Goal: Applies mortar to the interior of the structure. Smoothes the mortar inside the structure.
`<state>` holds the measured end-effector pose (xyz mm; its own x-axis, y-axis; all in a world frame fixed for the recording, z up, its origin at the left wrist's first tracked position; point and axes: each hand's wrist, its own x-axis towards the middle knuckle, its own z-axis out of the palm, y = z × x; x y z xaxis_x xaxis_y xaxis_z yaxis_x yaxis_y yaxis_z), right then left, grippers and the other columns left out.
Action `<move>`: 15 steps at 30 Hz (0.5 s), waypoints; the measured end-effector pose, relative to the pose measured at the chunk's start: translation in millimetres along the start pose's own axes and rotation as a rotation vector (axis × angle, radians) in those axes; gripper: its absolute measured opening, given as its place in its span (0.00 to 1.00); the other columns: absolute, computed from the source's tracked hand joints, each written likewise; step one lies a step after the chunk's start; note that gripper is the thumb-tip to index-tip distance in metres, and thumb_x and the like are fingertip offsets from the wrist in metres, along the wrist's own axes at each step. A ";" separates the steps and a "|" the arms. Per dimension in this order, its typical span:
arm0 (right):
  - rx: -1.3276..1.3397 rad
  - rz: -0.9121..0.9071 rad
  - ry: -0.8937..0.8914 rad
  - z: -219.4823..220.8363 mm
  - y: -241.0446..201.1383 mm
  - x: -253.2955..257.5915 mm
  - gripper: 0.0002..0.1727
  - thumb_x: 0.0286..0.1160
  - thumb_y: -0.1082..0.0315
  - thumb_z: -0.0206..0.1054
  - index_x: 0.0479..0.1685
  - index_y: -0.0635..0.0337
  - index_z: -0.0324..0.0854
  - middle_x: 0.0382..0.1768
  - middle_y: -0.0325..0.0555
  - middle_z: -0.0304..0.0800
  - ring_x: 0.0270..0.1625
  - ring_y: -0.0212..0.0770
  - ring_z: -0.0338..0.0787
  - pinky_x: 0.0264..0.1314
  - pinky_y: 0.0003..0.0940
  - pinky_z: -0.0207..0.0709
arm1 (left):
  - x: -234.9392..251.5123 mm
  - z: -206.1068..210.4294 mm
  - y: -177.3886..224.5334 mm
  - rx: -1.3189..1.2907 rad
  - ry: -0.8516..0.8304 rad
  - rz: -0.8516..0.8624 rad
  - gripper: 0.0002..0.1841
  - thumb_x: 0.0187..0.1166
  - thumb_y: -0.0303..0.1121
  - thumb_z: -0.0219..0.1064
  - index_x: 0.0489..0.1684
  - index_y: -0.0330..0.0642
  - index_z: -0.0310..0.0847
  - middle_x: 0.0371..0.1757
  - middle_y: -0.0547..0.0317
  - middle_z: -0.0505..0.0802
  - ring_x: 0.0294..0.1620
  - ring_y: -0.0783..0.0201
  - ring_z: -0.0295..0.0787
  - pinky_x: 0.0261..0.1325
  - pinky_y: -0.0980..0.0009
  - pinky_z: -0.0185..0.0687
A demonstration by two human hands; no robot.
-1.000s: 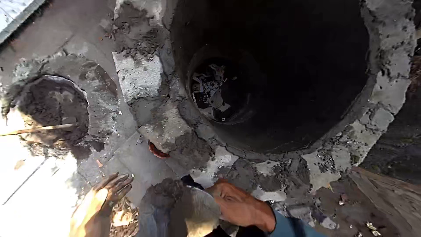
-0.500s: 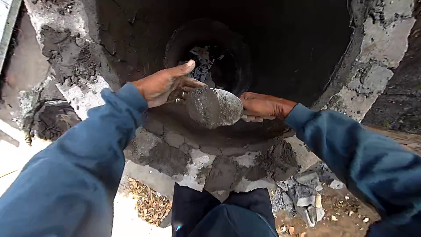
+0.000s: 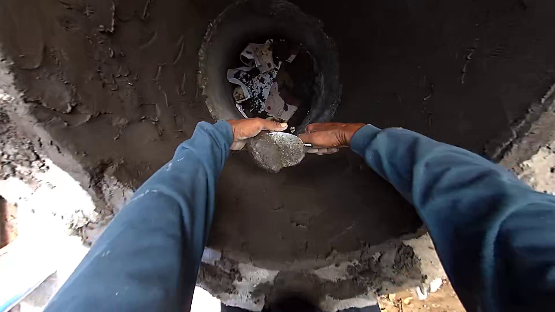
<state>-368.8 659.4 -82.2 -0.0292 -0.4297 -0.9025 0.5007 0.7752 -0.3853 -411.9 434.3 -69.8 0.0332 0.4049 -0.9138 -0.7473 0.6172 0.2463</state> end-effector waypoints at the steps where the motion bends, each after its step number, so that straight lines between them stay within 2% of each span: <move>1: -0.013 0.022 0.007 -5.6 2.5 11.5 0.33 0.96 0.47 0.44 0.18 0.57 0.72 0.09 0.38 0.65 0.08 0.32 0.63 0.13 0.27 0.56 | 11.3 -7.8 2.3 0.011 -0.007 -0.013 0.26 0.89 0.53 0.54 0.74 0.44 0.75 0.67 0.51 0.85 0.67 0.59 0.82 0.69 0.53 0.77; 2: -0.033 0.032 0.013 -9.1 6.8 24.2 0.32 0.96 0.48 0.45 0.19 0.57 0.73 0.10 0.38 0.66 0.09 0.32 0.63 0.14 0.27 0.56 | 24.0 -14.5 1.5 0.023 -0.010 -0.024 0.26 0.89 0.52 0.54 0.74 0.44 0.75 0.69 0.51 0.84 0.68 0.59 0.80 0.70 0.53 0.74; 5: -0.114 0.027 0.018 -19.1 21.2 65.8 0.33 0.95 0.48 0.46 0.21 0.60 0.78 0.13 0.42 0.72 0.14 0.35 0.68 0.20 0.33 0.61 | 60.3 -31.1 -6.5 0.051 -0.002 -0.076 0.24 0.89 0.52 0.54 0.71 0.43 0.77 0.65 0.52 0.86 0.62 0.62 0.82 0.64 0.56 0.76; 7: -0.175 0.038 0.014 -19.7 27.6 90.9 0.34 0.96 0.46 0.44 0.24 0.61 0.79 0.17 0.44 0.74 0.18 0.38 0.72 0.25 0.38 0.65 | 79.1 -37.3 -14.4 0.049 0.002 -0.124 0.25 0.90 0.50 0.54 0.73 0.41 0.75 0.68 0.48 0.84 0.65 0.58 0.80 0.67 0.54 0.75; 10: -0.216 0.045 0.009 -21.9 36.4 129.0 0.34 0.95 0.45 0.45 0.36 0.67 0.84 0.28 0.53 0.83 0.31 0.48 0.82 0.39 0.50 0.74 | 110.4 -50.0 -31.0 0.078 -0.001 -0.174 0.29 0.90 0.50 0.54 0.81 0.38 0.69 0.79 0.42 0.78 0.78 0.51 0.74 0.79 0.49 0.67; 12: -0.250 0.032 0.011 -23.6 45.8 155.1 0.35 0.94 0.44 0.46 0.38 0.68 0.84 0.34 0.58 0.86 0.38 0.53 0.87 0.46 0.56 0.77 | 134.5 -57.2 -43.7 0.113 0.026 -0.204 0.31 0.89 0.53 0.55 0.80 0.37 0.71 0.78 0.40 0.79 0.80 0.48 0.74 0.80 0.45 0.66; 15: -0.294 -0.007 0.016 -16.3 64.2 190.1 0.35 0.92 0.43 0.48 0.36 0.68 0.84 0.36 0.60 0.87 0.43 0.58 0.89 0.48 0.62 0.77 | 162.5 -61.0 -62.7 0.214 0.032 -0.215 0.32 0.90 0.54 0.53 0.77 0.34 0.74 0.77 0.36 0.80 0.81 0.44 0.73 0.82 0.43 0.63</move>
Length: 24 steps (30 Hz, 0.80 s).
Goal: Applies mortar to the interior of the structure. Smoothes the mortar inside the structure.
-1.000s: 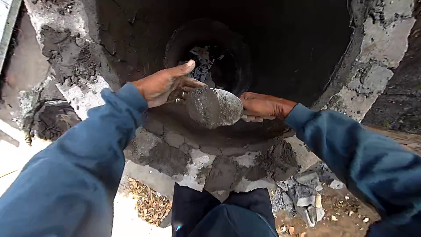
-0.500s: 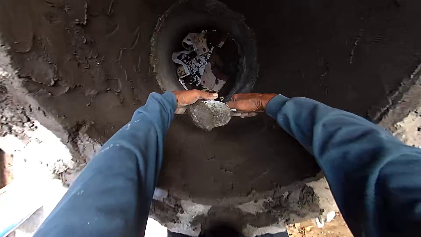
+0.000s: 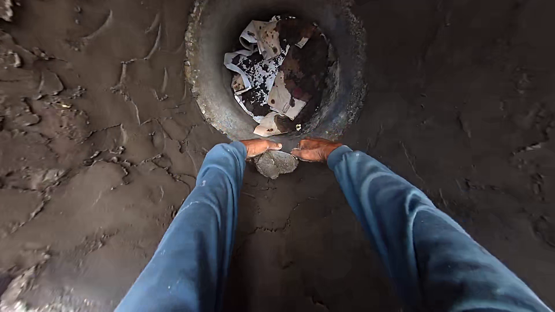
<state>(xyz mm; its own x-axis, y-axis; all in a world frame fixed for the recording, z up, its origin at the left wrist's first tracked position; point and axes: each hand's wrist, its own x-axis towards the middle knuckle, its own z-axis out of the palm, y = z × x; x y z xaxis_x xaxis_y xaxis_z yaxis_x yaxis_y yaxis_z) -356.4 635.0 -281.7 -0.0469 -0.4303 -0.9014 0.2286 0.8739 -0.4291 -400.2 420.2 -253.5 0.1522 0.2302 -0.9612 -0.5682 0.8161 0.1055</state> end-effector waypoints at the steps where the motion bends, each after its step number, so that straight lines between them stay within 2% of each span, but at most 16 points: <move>1: -0.008 0.000 0.003 1.3 4.3 8.2 0.35 0.92 0.43 0.48 0.37 0.67 0.85 0.38 0.61 0.88 0.47 0.59 0.89 0.51 0.63 0.77 | 12.4 -1.3 -1.9 0.065 0.012 -0.004 0.33 0.90 0.55 0.53 0.75 0.31 0.76 0.77 0.34 0.80 0.82 0.42 0.72 0.83 0.40 0.61; 3: -0.020 -0.008 0.010 10.1 15.9 25.8 0.35 0.91 0.42 0.49 0.36 0.67 0.86 0.43 0.63 0.89 0.55 0.62 0.89 0.58 0.67 0.76 | 34.3 -0.8 -6.3 0.159 0.017 -0.028 0.37 0.90 0.59 0.51 0.73 0.28 0.77 0.78 0.32 0.79 0.84 0.40 0.70 0.84 0.39 0.58; 5: -0.029 0.001 0.017 19.6 25.8 43.9 0.35 0.91 0.41 0.48 0.37 0.66 0.86 0.46 0.63 0.90 0.59 0.63 0.89 0.60 0.67 0.76 | 55.7 -0.7 -12.0 0.228 0.010 -0.047 0.38 0.90 0.60 0.49 0.70 0.26 0.78 0.76 0.30 0.80 0.83 0.39 0.70 0.84 0.37 0.58; 8: -0.047 -0.002 0.038 34.4 39.5 69.6 0.34 0.90 0.42 0.48 0.37 0.65 0.87 0.47 0.62 0.90 0.60 0.62 0.89 0.60 0.66 0.76 | 82.0 3.8 -22.2 0.299 0.021 -0.071 0.39 0.90 0.60 0.49 0.67 0.24 0.79 0.73 0.28 0.82 0.80 0.37 0.73 0.81 0.36 0.60; 11: -0.073 -0.023 0.069 50.2 44.0 89.8 0.33 0.91 0.42 0.49 0.40 0.64 0.88 0.49 0.61 0.91 0.62 0.62 0.89 0.63 0.65 0.76 | 101.1 10.3 -39.8 0.354 0.034 -0.100 0.39 0.90 0.61 0.46 0.69 0.26 0.79 0.74 0.29 0.82 0.80 0.35 0.74 0.80 0.33 0.61; 13: -0.105 -0.002 0.083 59.6 44.2 103.4 0.32 0.91 0.42 0.51 0.46 0.61 0.90 0.53 0.60 0.92 0.65 0.62 0.88 0.67 0.65 0.75 | 113.9 13.3 -51.4 0.370 0.033 -0.105 0.40 0.91 0.62 0.42 0.73 0.29 0.77 0.76 0.31 0.81 0.82 0.37 0.72 0.82 0.35 0.61; 16: -0.159 0.023 0.122 79.2 47.5 122.2 0.30 0.91 0.42 0.50 0.53 0.59 0.89 0.52 0.60 0.93 0.63 0.62 0.90 0.65 0.64 0.77 | 125.8 18.4 -68.4 0.364 0.035 -0.071 0.36 0.93 0.57 0.41 0.73 0.30 0.77 0.77 0.33 0.81 0.83 0.39 0.72 0.83 0.38 0.60; 20: -0.167 0.057 0.206 92.5 34.3 112.0 0.29 0.91 0.42 0.52 0.59 0.57 0.87 0.49 0.60 0.93 0.58 0.63 0.92 0.60 0.64 0.81 | 124.0 18.9 -72.9 0.362 0.060 -0.053 0.33 0.94 0.54 0.43 0.72 0.30 0.79 0.77 0.34 0.81 0.82 0.40 0.73 0.84 0.41 0.61; 24: -0.088 0.136 0.119 95.2 6.3 88.7 0.28 0.93 0.45 0.51 0.65 0.59 0.84 0.53 0.63 0.92 0.62 0.65 0.90 0.63 0.65 0.80 | 122.5 25.7 -76.6 0.427 0.026 -0.021 0.30 0.94 0.51 0.45 0.72 0.33 0.79 0.77 0.36 0.81 0.82 0.39 0.73 0.83 0.39 0.61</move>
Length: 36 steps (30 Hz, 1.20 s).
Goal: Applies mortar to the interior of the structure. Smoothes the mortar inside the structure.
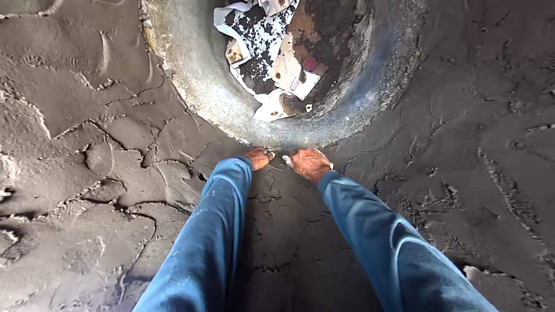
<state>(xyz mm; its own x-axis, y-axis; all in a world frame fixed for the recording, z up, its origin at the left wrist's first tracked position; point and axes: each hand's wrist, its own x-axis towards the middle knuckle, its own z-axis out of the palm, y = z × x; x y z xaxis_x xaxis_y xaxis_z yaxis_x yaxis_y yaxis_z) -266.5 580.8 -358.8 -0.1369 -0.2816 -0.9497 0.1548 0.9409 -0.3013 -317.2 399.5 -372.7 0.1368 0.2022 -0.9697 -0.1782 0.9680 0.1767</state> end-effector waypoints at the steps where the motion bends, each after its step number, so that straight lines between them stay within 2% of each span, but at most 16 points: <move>1: 0.014 0.006 -0.026 -2.5 -2.6 -4.1 0.28 0.93 0.46 0.51 0.65 0.61 0.83 0.55 0.64 0.92 0.63 0.65 0.90 0.65 0.65 0.79 | 0.4 0.2 0.3 0.017 -0.008 0.014 0.30 0.94 0.51 0.44 0.73 0.33 0.79 0.78 0.37 0.81 0.83 0.40 0.72 0.84 0.40 0.60; 3: 0.015 0.004 -0.061 -6.2 -6.0 -8.7 0.29 0.94 0.46 0.49 0.64 0.62 0.83 0.57 0.64 0.91 0.65 0.65 0.89 0.67 0.64 0.78 | -1.5 -3.6 2.1 0.057 -0.025 0.009 0.30 0.94 0.50 0.45 0.75 0.34 0.78 0.80 0.39 0.79 0.85 0.43 0.70 0.86 0.42 0.59; 6: 0.002 0.005 -0.133 -11.2 -10.6 -20.1 0.29 0.94 0.47 0.47 0.65 0.63 0.82 0.60 0.64 0.90 0.69 0.63 0.87 0.70 0.63 0.77 | -2.0 -3.9 4.0 0.103 -0.062 -0.025 0.30 0.94 0.50 0.46 0.73 0.32 0.79 0.78 0.37 0.80 0.84 0.42 0.71 0.84 0.41 0.60; 10: -0.032 -0.016 -0.169 -18.9 -17.5 -35.5 0.29 0.96 0.49 0.44 0.64 0.66 0.82 0.61 0.65 0.89 0.69 0.64 0.87 0.69 0.64 0.76 | 3.3 3.2 -3.1 0.169 -0.071 0.049 0.27 0.94 0.47 0.46 0.75 0.33 0.78 0.78 0.39 0.81 0.83 0.44 0.72 0.84 0.43 0.61; 14: -0.031 0.030 -0.228 -24.3 -30.5 -59.5 0.27 0.97 0.54 0.43 0.70 0.68 0.78 0.66 0.67 0.86 0.73 0.65 0.85 0.72 0.64 0.75 | 2.2 11.8 -5.5 0.323 -0.102 0.126 0.26 0.94 0.41 0.46 0.88 0.42 0.66 0.91 0.54 0.67 0.93 0.51 0.55 0.93 0.49 0.46; 18: 0.003 0.118 -0.280 -29.5 -44.9 -78.6 0.26 0.96 0.57 0.43 0.70 0.69 0.77 0.70 0.68 0.83 0.76 0.65 0.82 0.73 0.65 0.75 | -6.6 17.5 0.3 0.388 -0.084 0.077 0.28 0.94 0.44 0.46 0.91 0.45 0.62 0.93 0.53 0.64 0.94 0.48 0.52 0.92 0.45 0.45; 20: 0.003 0.127 -0.311 -31.9 -51.1 -86.5 0.25 0.96 0.60 0.44 0.71 0.70 0.77 0.72 0.69 0.82 0.77 0.66 0.81 0.73 0.65 0.74 | -11.3 17.9 1.3 0.419 -0.090 0.074 0.30 0.94 0.47 0.44 0.92 0.45 0.58 0.95 0.54 0.60 0.96 0.49 0.46 0.93 0.46 0.41; 22: -0.025 0.111 -0.333 -37.6 -55.6 -92.6 0.23 0.95 0.63 0.45 0.70 0.71 0.78 0.72 0.69 0.81 0.77 0.66 0.81 0.74 0.66 0.74 | -12.5 15.1 0.4 0.469 -0.097 0.076 0.32 0.94 0.50 0.40 0.95 0.47 0.52 0.97 0.56 0.54 0.97 0.50 0.38 0.94 0.45 0.32; 26: -0.066 0.090 -0.385 -42.8 -61.6 -105.0 0.21 0.93 0.67 0.47 0.69 0.70 0.79 0.73 0.69 0.81 0.77 0.66 0.80 0.73 0.66 0.75 | -15.4 20.5 -0.7 0.513 -0.069 0.054 0.35 0.93 0.56 0.37 0.96 0.48 0.48 0.97 0.55 0.51 0.98 0.48 0.35 0.95 0.44 0.29; 29: -0.105 0.024 -0.405 -51.2 -57.5 -119.8 0.20 0.93 0.65 0.50 0.66 0.72 0.79 0.70 0.70 0.82 0.75 0.68 0.82 0.72 0.66 0.75 | -18.8 23.4 2.0 0.516 -0.062 0.028 0.36 0.93 0.57 0.37 0.96 0.47 0.47 0.97 0.52 0.48 0.98 0.47 0.33 0.94 0.43 0.28; 31: -0.113 -0.082 -0.399 -66.2 -37.9 -124.5 0.23 0.93 0.60 0.52 0.63 0.73 0.81 0.64 0.73 0.84 0.71 0.70 0.83 0.69 0.69 0.75 | -22.1 21.1 4.2 0.491 -0.052 0.017 0.36 0.93 0.57 0.38 0.96 0.47 0.47 0.97 0.52 0.48 0.98 0.45 0.33 0.94 0.41 0.29; 33: -0.177 -0.146 -0.401 -75.9 -11.6 -119.3 0.28 0.95 0.50 0.49 0.58 0.69 0.83 0.58 0.68 0.87 0.67 0.66 0.86 0.67 0.67 0.76 | -24.6 22.2 4.2 0.487 -0.057 0.002 0.36 0.93 0.57 0.38 0.96 0.46 0.48 0.97 0.52 0.47 0.98 0.46 0.32 0.94 0.43 0.29; 36: -0.207 -0.127 -0.371 -77.5 17.9 -102.8 0.29 0.95 0.49 0.49 0.60 0.66 0.85 0.60 0.65 0.88 0.69 0.65 0.85 0.70 0.66 0.74 | -24.2 22.3 5.1 0.475 -0.053 -0.017 0.37 0.93 0.56 0.39 0.96 0.43 0.45 0.97 0.49 0.46 0.98 0.46 0.32 0.94 0.43 0.27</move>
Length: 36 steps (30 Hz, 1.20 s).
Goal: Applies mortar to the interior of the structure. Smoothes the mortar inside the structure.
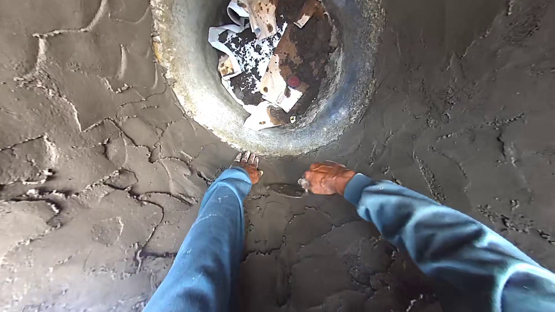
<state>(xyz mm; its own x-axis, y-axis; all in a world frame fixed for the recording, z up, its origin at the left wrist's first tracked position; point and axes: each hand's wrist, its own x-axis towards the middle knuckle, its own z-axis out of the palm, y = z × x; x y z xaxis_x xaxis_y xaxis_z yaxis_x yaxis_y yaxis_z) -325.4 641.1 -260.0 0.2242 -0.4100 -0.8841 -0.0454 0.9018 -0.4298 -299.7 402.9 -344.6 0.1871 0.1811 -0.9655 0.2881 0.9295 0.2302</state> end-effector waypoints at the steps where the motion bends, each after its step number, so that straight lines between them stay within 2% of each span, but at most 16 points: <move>1: 0.016 0.020 0.024 1.2 7.7 9.6 0.29 0.95 0.49 0.48 0.60 0.66 0.85 0.60 0.65 0.88 0.69 0.64 0.85 0.71 0.65 0.74 | 0.0 -0.1 -0.4 -0.008 0.005 -0.013 0.38 0.92 0.56 0.40 0.96 0.42 0.43 0.97 0.48 0.46 0.98 0.46 0.32 0.95 0.44 0.27; 5: 0.069 0.072 0.171 14.3 21.4 59.6 0.28 0.94 0.48 0.49 0.51 0.62 0.88 0.54 0.61 0.91 0.64 0.61 0.89 0.68 0.63 0.77 | -3.0 -1.8 3.4 -0.005 -0.009 -0.061 0.41 0.91 0.58 0.42 0.96 0.39 0.38 0.97 0.45 0.44 0.98 0.46 0.31 0.95 0.46 0.27; 7: 0.112 0.124 0.212 15.9 8.2 83.4 0.29 0.94 0.47 0.49 0.53 0.62 0.89 0.55 0.61 0.92 0.65 0.62 0.89 0.69 0.64 0.77 | -2.4 -1.7 3.1 -0.010 -0.007 -0.068 0.42 0.90 0.58 0.42 0.96 0.38 0.38 0.97 0.43 0.44 0.98 0.45 0.31 0.95 0.45 0.27; 10: 0.224 0.213 0.175 16.8 -20.1 100.1 0.24 0.93 0.54 0.52 0.62 0.65 0.85 0.63 0.64 0.88 0.70 0.64 0.86 0.69 0.65 0.77 | -2.4 0.3 6.4 -0.010 0.005 -0.073 0.42 0.90 0.58 0.42 0.96 0.38 0.38 0.97 0.43 0.45 0.98 0.46 0.31 0.95 0.47 0.25; 14: 0.296 0.235 0.122 19.1 -40.3 91.0 0.18 0.92 0.66 0.54 0.67 0.67 0.82 0.68 0.65 0.85 0.73 0.64 0.84 0.70 0.64 0.77 | -2.6 1.4 5.6 0.010 -0.002 -0.071 0.41 0.91 0.58 0.41 0.96 0.39 0.38 0.97 0.45 0.43 0.98 0.46 0.30 0.95 0.47 0.26; 18: 0.261 0.279 0.006 10.9 -49.3 62.6 0.18 0.90 0.70 0.53 0.69 0.69 0.80 0.74 0.67 0.81 0.76 0.65 0.82 0.72 0.64 0.77 | -5.3 0.3 3.4 0.013 -0.002 -0.064 0.42 0.91 0.60 0.38 0.96 0.38 0.38 0.97 0.45 0.43 0.98 0.47 0.29 0.95 0.47 0.24; 21: 0.162 0.211 -0.060 3.2 -43.6 32.7 0.20 0.91 0.67 0.53 0.69 0.73 0.79 0.73 0.70 0.80 0.77 0.67 0.81 0.73 0.66 0.74 | -11.0 1.7 5.9 0.011 -0.011 -0.080 0.44 0.89 0.63 0.38 0.96 0.38 0.39 0.97 0.45 0.43 0.98 0.46 0.30 0.95 0.46 0.26; 24: 0.086 0.127 -0.049 -12.6 -16.4 22.5 0.25 0.94 0.56 0.52 0.61 0.72 0.84 0.63 0.69 0.87 0.70 0.66 0.86 0.69 0.69 0.75 | -22.2 -4.9 5.8 0.014 -0.044 -0.083 0.47 0.88 0.66 0.38 0.96 0.37 0.37 0.97 0.44 0.43 0.98 0.45 0.31 0.95 0.44 0.27; 27: 0.157 0.136 0.052 -2.3 -1.6 46.4 0.27 0.95 0.53 0.50 0.55 0.69 0.86 0.59 0.66 0.89 0.67 0.64 0.88 0.68 0.66 0.76 | -34.1 -5.3 6.8 0.025 -0.082 -0.079 0.50 0.85 0.70 0.39 0.96 0.37 0.36 0.97 0.42 0.42 0.97 0.43 0.31 0.95 0.43 0.29; 30: 0.312 0.121 0.139 11.5 -13.5 85.2 0.26 0.94 0.53 0.50 0.57 0.68 0.86 0.61 0.66 0.89 0.69 0.63 0.87 0.71 0.64 0.76 | -52.2 -13.1 11.4 0.060 -0.154 -0.086 0.56 0.80 0.74 0.45 0.95 0.34 0.34 0.96 0.36 0.42 0.97 0.40 0.33 0.94 0.41 0.30; 32: 0.355 0.075 0.169 12.7 -29.9 104.8 0.25 0.94 0.54 0.52 0.60 0.68 0.85 0.64 0.66 0.88 0.71 0.63 0.85 0.72 0.65 0.75 | -67.3 -25.0 21.0 0.071 -0.235 -0.099 0.56 0.80 0.72 0.50 0.93 0.27 0.42 0.94 0.29 0.48 0.96 0.36 0.38 0.92 0.38 0.36; 33: 0.360 0.054 0.180 13.0 -38.8 112.4 0.25 0.93 0.54 0.53 0.59 0.68 0.86 0.62 0.66 0.88 0.70 0.63 0.87 0.71 0.65 0.76 | -75.6 -30.1 25.8 0.061 -0.262 -0.103 0.54 0.80 0.71 0.52 0.89 0.25 0.52 0.91 0.27 0.56 0.94 0.35 0.46 0.89 0.37 0.43; 34: 0.363 0.039 0.180 7.4 -44.7 116.9 0.25 0.94 0.54 0.52 0.58 0.68 0.86 0.62 0.66 0.89 0.69 0.63 0.87 0.70 0.65 0.77 | -82.1 -38.9 30.2 0.050 -0.283 -0.106 0.51 0.81 0.69 0.54 0.85 0.24 0.59 0.88 0.28 0.62 0.92 0.36 0.52 0.87 0.36 0.50; 36: 0.358 0.018 0.151 -1.9 -53.6 117.9 0.27 0.95 0.53 0.49 0.57 0.69 0.85 0.61 0.66 0.88 0.68 0.62 0.88 0.69 0.63 0.77 | -92.3 -50.6 35.5 -0.012 -0.321 -0.096 0.43 0.84 0.61 0.57 0.80 0.25 0.67 0.85 0.31 0.70 0.89 0.38 0.60 0.85 0.38 0.56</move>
<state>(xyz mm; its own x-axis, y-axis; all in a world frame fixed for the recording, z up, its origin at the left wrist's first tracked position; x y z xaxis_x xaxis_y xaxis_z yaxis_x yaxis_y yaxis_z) -298.4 544.2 -341.6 0.0793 -0.3847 -0.9196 0.3007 0.8888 -0.3459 -354.4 435.4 -253.5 0.4466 -0.0166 -0.8946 0.3085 0.9414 0.1366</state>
